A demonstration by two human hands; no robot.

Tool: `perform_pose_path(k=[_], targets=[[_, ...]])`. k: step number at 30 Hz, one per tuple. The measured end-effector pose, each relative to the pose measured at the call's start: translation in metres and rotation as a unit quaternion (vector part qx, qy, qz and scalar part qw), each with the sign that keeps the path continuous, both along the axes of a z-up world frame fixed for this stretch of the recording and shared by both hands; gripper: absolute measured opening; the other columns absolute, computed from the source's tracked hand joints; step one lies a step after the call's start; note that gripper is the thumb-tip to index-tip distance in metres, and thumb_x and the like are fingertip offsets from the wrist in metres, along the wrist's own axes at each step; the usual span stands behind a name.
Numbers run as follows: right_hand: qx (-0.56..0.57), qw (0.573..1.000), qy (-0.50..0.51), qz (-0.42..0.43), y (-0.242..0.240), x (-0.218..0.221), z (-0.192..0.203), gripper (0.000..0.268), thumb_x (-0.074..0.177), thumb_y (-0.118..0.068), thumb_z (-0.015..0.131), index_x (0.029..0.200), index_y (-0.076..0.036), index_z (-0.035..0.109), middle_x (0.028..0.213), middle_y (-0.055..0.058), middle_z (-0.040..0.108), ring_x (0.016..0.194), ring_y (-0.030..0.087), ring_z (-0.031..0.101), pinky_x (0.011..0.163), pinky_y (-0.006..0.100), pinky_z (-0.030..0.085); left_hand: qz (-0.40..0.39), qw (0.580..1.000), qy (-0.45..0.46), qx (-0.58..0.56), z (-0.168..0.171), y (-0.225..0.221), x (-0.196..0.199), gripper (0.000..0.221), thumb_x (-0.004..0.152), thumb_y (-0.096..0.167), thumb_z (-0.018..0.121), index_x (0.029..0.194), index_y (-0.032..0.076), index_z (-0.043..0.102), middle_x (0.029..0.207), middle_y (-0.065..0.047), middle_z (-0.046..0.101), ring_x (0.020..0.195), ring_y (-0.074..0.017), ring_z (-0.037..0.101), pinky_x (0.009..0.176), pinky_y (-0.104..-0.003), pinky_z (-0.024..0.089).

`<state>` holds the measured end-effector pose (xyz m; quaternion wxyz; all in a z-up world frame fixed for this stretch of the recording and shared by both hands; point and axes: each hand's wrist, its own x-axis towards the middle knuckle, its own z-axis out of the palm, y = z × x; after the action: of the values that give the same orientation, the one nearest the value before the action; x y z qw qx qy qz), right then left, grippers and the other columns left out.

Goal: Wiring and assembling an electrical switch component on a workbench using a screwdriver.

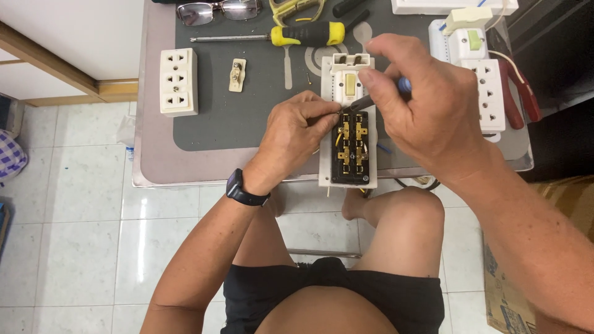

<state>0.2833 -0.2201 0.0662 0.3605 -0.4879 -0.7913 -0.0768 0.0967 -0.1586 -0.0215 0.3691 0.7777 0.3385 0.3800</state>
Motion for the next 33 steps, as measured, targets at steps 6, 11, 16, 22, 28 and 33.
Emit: perform_pose_path(k=[6,11,16,22,28,33], targets=[[-0.009,1.000,-0.010,-0.003,0.005,0.000,-0.002,0.021,0.108,-0.009,0.070,0.125,0.000,0.062,0.080,0.009,0.063,0.057,0.022,0.055,0.056,0.034,0.047,-0.017,1.000,-0.010,0.003,-0.004,0.000,-0.001,0.016,0.090,0.010,0.066,0.104,0.011,0.074,0.085,0.000,0.065,0.078,-0.0125,0.061,0.067,-0.026,0.049],[-0.081,0.990,-0.076,0.086,0.001,-0.009,0.030,0.038,0.086,0.008,0.066,0.123,0.005,0.059,0.096,0.014,0.065,0.078,0.026,0.062,0.065,0.038,0.051,-0.020,0.999,0.029,0.031,0.000,-0.002,-0.003,0.019,0.092,0.010,0.062,0.108,0.010,0.072,0.084,0.000,0.060,0.078,-0.0157,0.060,0.066,-0.030,0.045],[-0.067,0.989,-0.091,0.091,0.011,-0.013,0.031,0.030,0.091,0.010,0.060,0.120,0.003,0.057,0.095,0.013,0.063,0.074,0.029,0.059,0.056,0.039,0.045,-0.037,0.998,0.050,0.028,0.008,-0.012,-0.009,0.029,0.093,0.012,0.060,0.120,0.004,0.064,0.100,-0.004,0.061,0.093,-0.0215,0.061,0.078,-0.035,0.049],[-0.087,0.984,-0.151,0.047,0.018,-0.017,0.039,0.040,0.093,-0.010,0.069,0.129,-0.001,0.056,0.085,0.008,0.063,0.059,0.024,0.057,0.052,0.039,0.043,-0.035,0.998,0.045,0.002,0.008,-0.022,-0.013,0.037,0.094,0.016,0.055,0.129,0.004,0.057,0.123,-0.007,0.056,0.116,-0.0247,0.057,0.093,-0.039,0.048],[-0.104,0.984,-0.139,0.044,0.022,-0.010,0.029,0.020,0.097,-0.007,0.066,0.115,0.000,0.061,0.068,0.011,0.060,0.054,0.029,0.056,0.051,0.041,0.041,-0.023,0.998,0.056,0.026,0.004,-0.024,-0.012,0.034,0.093,0.015,0.055,0.124,0.001,0.059,0.131,-0.011,0.054,0.121,-0.0304,0.055,0.096,-0.044,0.047],[-0.191,0.975,-0.109,0.023,0.023,-0.015,0.048,0.039,0.094,-0.014,0.061,0.129,0.002,0.057,0.062,0.013,0.060,0.050,0.035,0.056,0.054,0.046,0.043,-0.009,0.999,0.039,0.028,0.001,-0.030,-0.013,0.033,0.093,0.014,0.056,0.123,0.000,0.061,0.131,-0.011,0.056,0.122,-0.0309,0.055,0.099,-0.046,0.046]])
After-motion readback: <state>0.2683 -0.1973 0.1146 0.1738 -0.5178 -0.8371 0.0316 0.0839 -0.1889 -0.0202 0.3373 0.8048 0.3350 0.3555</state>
